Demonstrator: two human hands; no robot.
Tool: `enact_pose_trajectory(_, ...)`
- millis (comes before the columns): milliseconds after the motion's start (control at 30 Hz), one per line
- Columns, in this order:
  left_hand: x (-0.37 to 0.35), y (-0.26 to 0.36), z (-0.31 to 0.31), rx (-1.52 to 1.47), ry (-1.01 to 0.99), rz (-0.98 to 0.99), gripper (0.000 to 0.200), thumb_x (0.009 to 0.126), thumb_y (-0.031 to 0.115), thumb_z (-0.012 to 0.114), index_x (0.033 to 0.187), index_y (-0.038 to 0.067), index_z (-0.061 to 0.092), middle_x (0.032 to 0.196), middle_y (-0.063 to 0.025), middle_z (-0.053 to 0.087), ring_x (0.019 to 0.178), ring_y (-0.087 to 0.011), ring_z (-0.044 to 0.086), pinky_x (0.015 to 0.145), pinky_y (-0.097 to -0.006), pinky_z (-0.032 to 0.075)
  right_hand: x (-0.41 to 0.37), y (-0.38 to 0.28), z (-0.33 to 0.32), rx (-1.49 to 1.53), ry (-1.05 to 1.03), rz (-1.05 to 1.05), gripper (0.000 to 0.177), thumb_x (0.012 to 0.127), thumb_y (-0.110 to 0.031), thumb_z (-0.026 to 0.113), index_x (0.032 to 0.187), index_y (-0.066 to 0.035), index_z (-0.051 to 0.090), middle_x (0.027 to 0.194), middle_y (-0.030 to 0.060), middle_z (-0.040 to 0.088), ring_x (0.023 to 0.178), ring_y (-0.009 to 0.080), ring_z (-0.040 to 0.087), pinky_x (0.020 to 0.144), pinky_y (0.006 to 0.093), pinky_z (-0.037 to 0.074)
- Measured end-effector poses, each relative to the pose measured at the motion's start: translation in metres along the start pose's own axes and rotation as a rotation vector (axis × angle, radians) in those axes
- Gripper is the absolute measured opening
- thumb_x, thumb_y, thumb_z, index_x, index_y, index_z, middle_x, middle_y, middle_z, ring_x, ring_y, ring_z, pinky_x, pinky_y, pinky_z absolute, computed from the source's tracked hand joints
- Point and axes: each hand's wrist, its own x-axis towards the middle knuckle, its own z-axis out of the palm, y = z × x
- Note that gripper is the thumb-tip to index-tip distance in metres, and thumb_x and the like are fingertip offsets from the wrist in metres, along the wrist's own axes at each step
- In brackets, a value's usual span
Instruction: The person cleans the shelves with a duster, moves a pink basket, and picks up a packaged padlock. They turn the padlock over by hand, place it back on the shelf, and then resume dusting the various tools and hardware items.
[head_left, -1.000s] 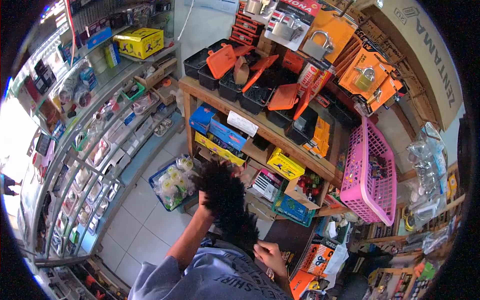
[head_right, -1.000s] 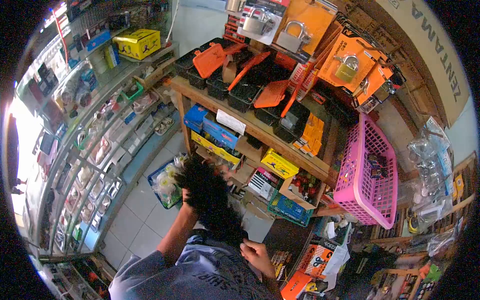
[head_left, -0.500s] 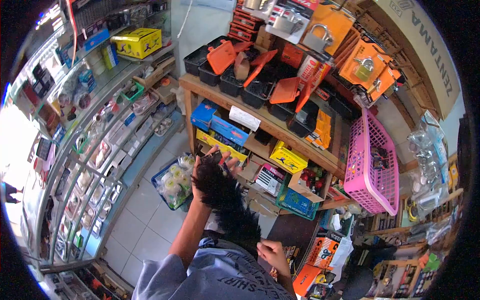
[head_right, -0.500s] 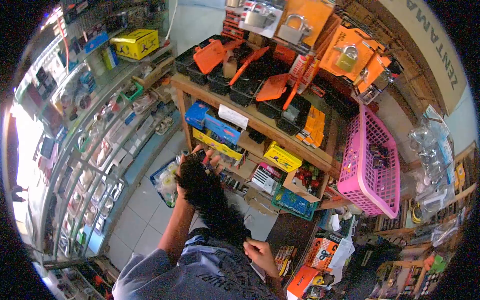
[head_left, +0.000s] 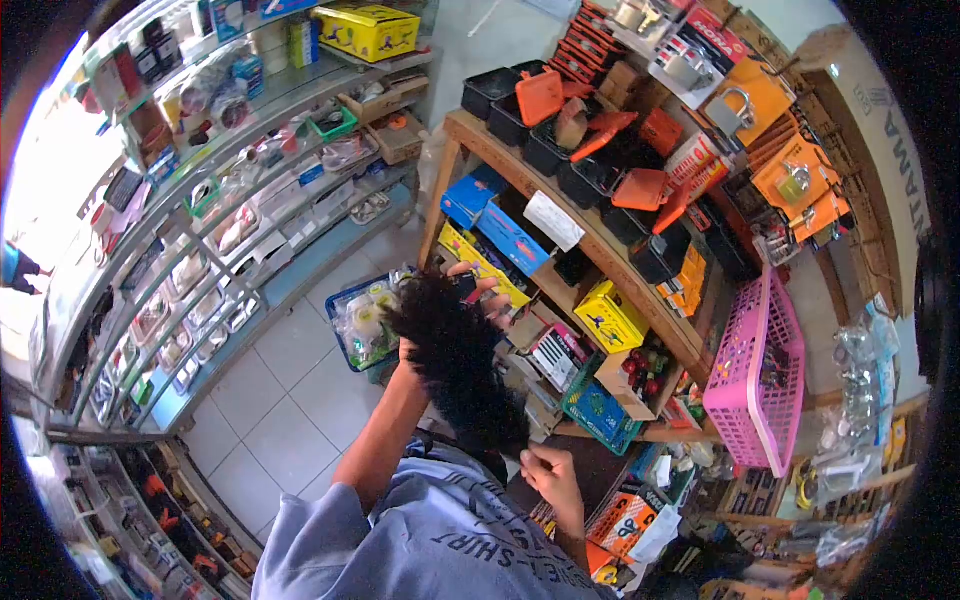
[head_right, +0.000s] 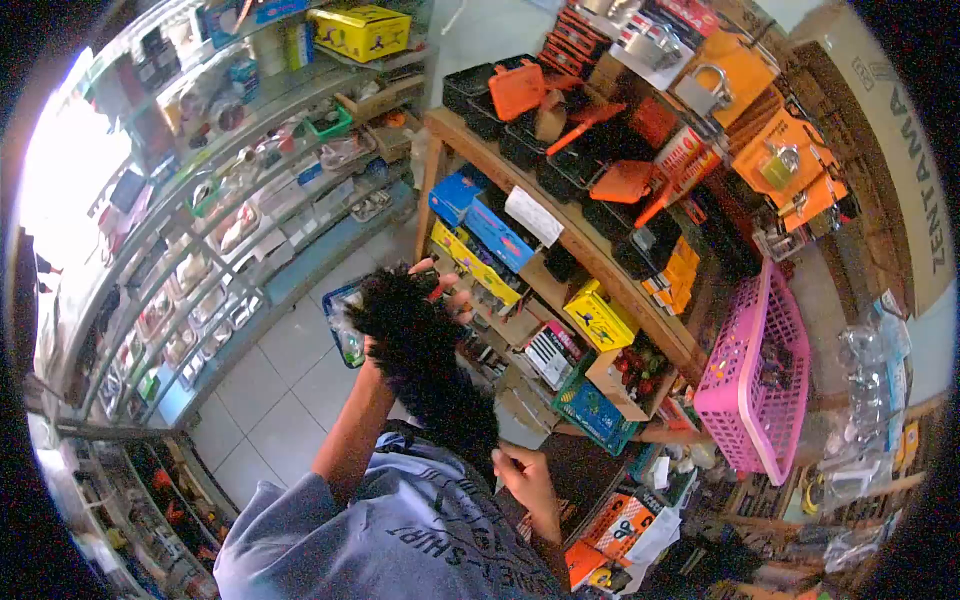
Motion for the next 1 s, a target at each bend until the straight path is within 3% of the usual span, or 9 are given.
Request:
enact_pose_trajectory(133, -0.002, 0.015, 0.040, 0.141, 0.450, 0.030, 0.050, 0.099, 0.042, 0.033, 0.139, 0.012, 0.040, 0.133, -0.0125, 0.053, 0.120, -0.0339, 0.052, 0.101, -0.0533, 0.041, 0.011, -0.003, 0.000, 0.129, 0.078, 0.009, 0.033, 0.096, -0.018, 0.056, 0.068, -0.003, 0.051, 0.058, -0.0016, 0.048, 0.048, 0.0035, 0.041, 0.045, 0.0225, 0.030)
enact_pose_trajectory(267, -0.004, 0.017, 0.014, 0.102, -0.032, 0.077, 0.052, 0.100, 0.044, 0.030, 0.138, 0.010, 0.044, 0.132, -0.0135, 0.054, 0.121, -0.0298, 0.053, 0.104, -0.0467, 0.041, 0.011, -0.006, 0.001, 0.054, 0.020, -0.021, 0.029, 0.095, -0.013, 0.056, 0.069, -0.003, 0.050, 0.059, -0.0022, 0.049, 0.048, 0.0038, 0.042, 0.045, 0.0221, 0.030)
enact_pose_trajectory(367, 0.002, 0.021, 0.038, 0.063, 0.337, 0.008, 0.050, 0.099, 0.041, 0.034, 0.137, 0.010, 0.041, 0.129, -0.0162, 0.056, 0.118, -0.0343, 0.054, 0.102, -0.0512, 0.041, 0.010, -0.008, 0.010, 0.160, 0.113, -0.023, 0.026, 0.096, -0.014, 0.056, 0.072, -0.003, 0.051, 0.059, -0.0024, 0.049, 0.049, 0.0040, 0.042, 0.045, 0.0222, 0.032)
enact_pose_trajectory(433, 0.001, 0.019, 0.016, 0.054, 0.335, 0.038, 0.051, 0.099, 0.041, 0.034, 0.137, 0.009, 0.041, 0.128, -0.0160, 0.056, 0.119, -0.0342, 0.054, 0.103, -0.0511, 0.041, 0.008, -0.003, 0.008, 0.137, 0.025, -0.012, 0.022, 0.096, -0.014, 0.056, 0.078, -0.002, 0.055, 0.059, -0.0025, 0.049, 0.049, 0.0039, 0.042, 0.046, 0.0223, 0.032)
enact_pose_trajectory(500, -0.002, 0.016, 0.015, 0.100, -0.030, 0.051, 0.052, 0.100, 0.043, 0.031, 0.134, 0.008, 0.047, 0.128, -0.0144, 0.057, 0.120, -0.0290, 0.054, 0.104, -0.0454, 0.041, 0.006, 0.002, 0.014, 0.116, -0.055, -0.005, 0.020, 0.096, -0.015, 0.056, 0.083, 0.000, 0.059, 0.060, -0.0026, 0.049, 0.050, 0.0038, 0.042, 0.046, 0.0224, 0.033)
enact_pose_trajectory(567, -0.001, 0.016, 0.021, 0.095, -0.018, 0.032, 0.052, 0.100, 0.042, 0.030, 0.135, 0.007, 0.047, 0.130, -0.0154, 0.055, 0.119, -0.0295, 0.054, 0.103, -0.0455, 0.041, 0.004, 0.004, 0.023, 0.184, 0.180, 0.027, 0.020, 0.097, -0.017, 0.057, 0.099, 0.001, 0.064, 0.061, -0.0028, 0.049, 0.051, 0.0037, 0.042, 0.046, 0.0224, 0.033)
enact_pose_trajectory(633, 0.006, 0.015, 0.025, 0.054, 0.369, -0.041, 0.049, 0.099, 0.041, 0.033, 0.134, 0.009, 0.044, 0.130, -0.0184, 0.053, 0.117, -0.0362, 0.054, 0.101, -0.0507, 0.042, -0.001, 0.007, 0.022, 0.169, 0.106, 0.032, 0.022, 0.097, -0.017, 0.057, 0.104, 0.002, 0.064, 0.061, -0.0024, 0.050, 0.051, 0.0039, 0.042, 0.046, 0.0223, 0.034)
enact_pose_trajectory(800, 0.008, 0.007, 0.016, 0.037, 0.113, -0.017, 0.052, 0.100, 0.044, 0.032, 0.135, 0.008, 0.046, 0.128, -0.0140, 0.056, 0.116, -0.0310, 0.055, 0.102, -0.0457, 0.042, -0.008, 0.019, 0.023, 0.116, 0.132, 0.023, 0.025, 0.097, -0.017, 0.056, 0.108, 0.003, 0.063, 0.063, -0.0014, 0.052, 0.052, 0.0045, 0.042, 0.048, 0.0219, 0.036)
enact_pose_trajectory(1000, 0.009, -0.005, 0.003, 0.161, 0.131, 0.032, 0.051, 0.100, 0.043, 0.033, 0.135, 0.009, 0.046, 0.130, -0.0123, 0.055, 0.119, -0.0284, 0.054, 0.103, -0.0463, 0.041, -0.009, 0.017, 0.017, 0.149, 0.027, 0.067, 0.022, 0.097, -0.017, 0.057, 0.105, 0.002, 0.064, 0.065, -0.0017, 0.053, 0.053, 0.0045, 0.044, 0.048, 0.0220, 0.036)
